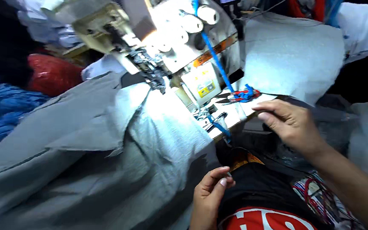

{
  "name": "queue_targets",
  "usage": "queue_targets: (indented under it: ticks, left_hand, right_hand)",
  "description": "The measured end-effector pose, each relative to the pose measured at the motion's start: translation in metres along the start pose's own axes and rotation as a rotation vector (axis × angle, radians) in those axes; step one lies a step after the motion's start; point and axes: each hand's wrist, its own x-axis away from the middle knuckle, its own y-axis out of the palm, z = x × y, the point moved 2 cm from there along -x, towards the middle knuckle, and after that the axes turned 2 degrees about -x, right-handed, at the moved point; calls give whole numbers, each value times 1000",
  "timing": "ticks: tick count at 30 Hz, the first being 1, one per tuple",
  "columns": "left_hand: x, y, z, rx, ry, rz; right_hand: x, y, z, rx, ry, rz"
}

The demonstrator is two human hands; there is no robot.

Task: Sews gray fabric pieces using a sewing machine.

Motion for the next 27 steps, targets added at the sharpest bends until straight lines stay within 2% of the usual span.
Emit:
queue_targets:
  ticks: [2, 5, 9, 14, 18, 20, 21, 24, 25, 27]
  left_hand:
    - [8, -7, 3, -53, 70, -51]
    - [26, -17, 5, -123, 121, -72]
    - [47, -33, 1, -101, 113, 12]
    - [54, -47, -2, -97, 107, 166]
    - [51, -50, -5, -110, 134, 215]
    - [50, -52, -4, -167, 166, 237]
    - [50, -54, -4, -223, 189, 250]
    - [50, -62, -8, -416, 294, 258]
    - [49, -64, -8, -473, 341, 255]
    - [47, -63, -4, -562, 434, 240]
  right_hand:
    - [-16, 46, -16, -157, -25, -68]
    - [-36, 97, -29, -369, 61, -158]
    - [-35, 123, -40, -505, 284, -301]
    - [30, 120, -29, -357, 393, -605]
    - [87, 133, 14, -119, 521, -1050]
    - [106, 138, 33, 51, 488, -1269]
    - [112, 137, 37, 113, 425, -1317]
    - [107, 130, 30, 99, 341, -1306]
    - [97, 126, 19, 25, 383, -1263]
    - [71, 117, -4, -219, 575, -1126]
